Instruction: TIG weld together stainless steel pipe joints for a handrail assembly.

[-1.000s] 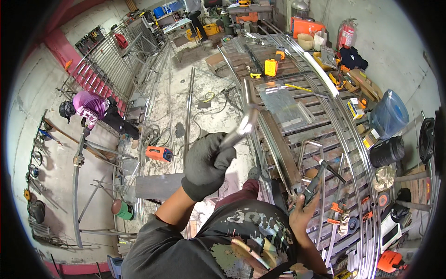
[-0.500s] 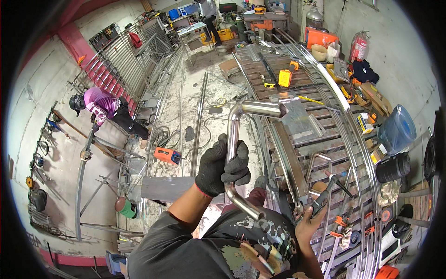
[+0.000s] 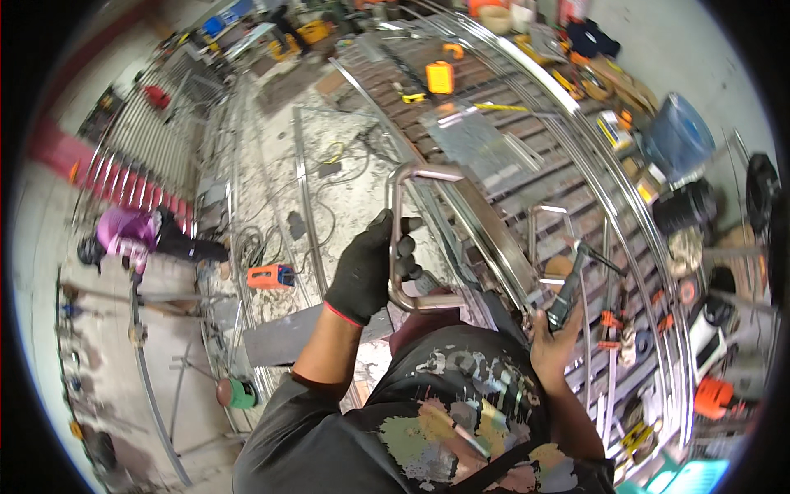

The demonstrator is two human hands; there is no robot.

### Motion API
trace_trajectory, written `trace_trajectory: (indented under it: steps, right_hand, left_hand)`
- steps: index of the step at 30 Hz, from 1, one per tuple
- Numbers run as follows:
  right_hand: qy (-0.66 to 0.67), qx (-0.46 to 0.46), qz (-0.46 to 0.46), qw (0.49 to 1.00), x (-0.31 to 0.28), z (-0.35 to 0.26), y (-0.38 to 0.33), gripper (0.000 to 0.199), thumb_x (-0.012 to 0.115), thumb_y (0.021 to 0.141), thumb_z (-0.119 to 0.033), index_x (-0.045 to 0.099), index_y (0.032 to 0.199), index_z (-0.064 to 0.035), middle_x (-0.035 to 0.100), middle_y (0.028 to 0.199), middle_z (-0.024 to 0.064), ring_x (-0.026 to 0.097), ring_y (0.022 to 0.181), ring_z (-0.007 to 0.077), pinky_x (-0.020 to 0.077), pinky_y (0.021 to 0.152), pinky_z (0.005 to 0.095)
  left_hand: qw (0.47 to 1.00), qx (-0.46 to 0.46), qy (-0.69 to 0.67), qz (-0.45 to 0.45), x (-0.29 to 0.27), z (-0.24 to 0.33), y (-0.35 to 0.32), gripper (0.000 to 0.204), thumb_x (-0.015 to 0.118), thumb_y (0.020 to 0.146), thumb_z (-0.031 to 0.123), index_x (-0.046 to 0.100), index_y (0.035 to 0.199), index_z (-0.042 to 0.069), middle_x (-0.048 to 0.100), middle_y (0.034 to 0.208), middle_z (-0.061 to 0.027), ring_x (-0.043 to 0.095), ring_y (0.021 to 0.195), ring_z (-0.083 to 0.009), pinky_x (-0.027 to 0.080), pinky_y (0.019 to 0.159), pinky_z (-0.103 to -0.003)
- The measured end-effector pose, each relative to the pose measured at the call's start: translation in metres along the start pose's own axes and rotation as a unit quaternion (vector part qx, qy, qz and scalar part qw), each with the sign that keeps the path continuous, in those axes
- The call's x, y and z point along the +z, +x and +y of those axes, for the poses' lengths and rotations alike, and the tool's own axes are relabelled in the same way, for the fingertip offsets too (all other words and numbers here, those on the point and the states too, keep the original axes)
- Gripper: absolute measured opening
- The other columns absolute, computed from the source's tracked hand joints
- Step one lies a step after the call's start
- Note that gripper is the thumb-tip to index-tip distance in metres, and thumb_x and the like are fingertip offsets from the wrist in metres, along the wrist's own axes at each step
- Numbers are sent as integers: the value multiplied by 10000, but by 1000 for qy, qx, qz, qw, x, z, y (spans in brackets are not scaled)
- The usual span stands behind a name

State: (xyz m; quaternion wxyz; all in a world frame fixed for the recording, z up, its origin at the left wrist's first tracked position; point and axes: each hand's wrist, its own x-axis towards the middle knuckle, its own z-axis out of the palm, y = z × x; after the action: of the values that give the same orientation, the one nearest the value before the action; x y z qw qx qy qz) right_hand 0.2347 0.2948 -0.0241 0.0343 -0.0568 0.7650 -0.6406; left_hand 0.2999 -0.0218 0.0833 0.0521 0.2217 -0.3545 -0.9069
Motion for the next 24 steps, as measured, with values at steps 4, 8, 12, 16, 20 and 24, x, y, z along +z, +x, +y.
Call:
trace_trajectory:
  steps: [4, 8, 12, 16, 20, 24]
  right_hand:
    - [-51, 12, 46, 998, 15, -9, 6, 680, 648, 947, 22, 307, 1534, 0, 573, 992, 90, 540, 627, 105, 474, 552, 260]
    - [0, 69, 105, 992, 22, 21, 2, 749, 671, 990, -60, 215, 1582, 4, 605, 893, 82, 552, 643, 123, 468, 565, 274]
    - [-2, 108, 141, 984, 34, 7, 3, 755, 676, 973, -48, 213, 1561, 49, 596, 1011, 120, 562, 628, 137, 485, 556, 285]
    - [-26, 46, 180, 982, 53, 2, 10, 655, 652, 989, -42, 303, 1542, -7, 578, 921, 75, 538, 606, 116, 451, 533, 274]
    - [-62, 23, 189, 980, 67, 8, 27, 621, 662, 978, -51, 345, 1510, -10, 576, 917, 62, 542, 595, 113, 448, 521, 274]
    - [-103, 47, 203, 973, 87, 9, 39, 605, 661, 973, -47, 357, 1497, -19, 573, 847, 40, 542, 569, 112, 448, 507, 279]
  left_hand:
    - [992, -65, -107, -16, -49, 9, 40, 421, 541, 1040, 279, 562, 1319, -36, 697, 987, -101, 671, 802, -181, 521, 809, -372]
    - [997, -46, -49, -37, -79, 24, 66, 399, 546, 1033, 281, 559, 1307, -8, 692, 1043, -95, 677, 810, -198, 529, 850, -385]
    - [991, -77, -91, -58, -90, 36, 80, 496, 547, 1024, 297, 493, 1420, 2, 687, 973, -66, 676, 786, -224, 528, 859, -421]
    - [993, -60, -56, -88, -74, 54, 94, 644, 555, 991, 307, 401, 1494, -64, 583, 790, -56, 574, 654, -219, 478, 764, -409]
    - [972, -79, -82, -205, -76, 76, 124, 722, 522, 996, 372, 359, 1515, -103, 534, 721, -41, 511, 564, -182, 466, 704, -382]
    - [944, -136, -109, -280, -76, 98, 160, 701, 500, 1009, 399, 413, 1482, -112, 503, 647, -20, 485, 503, -156, 447, 640, -360]
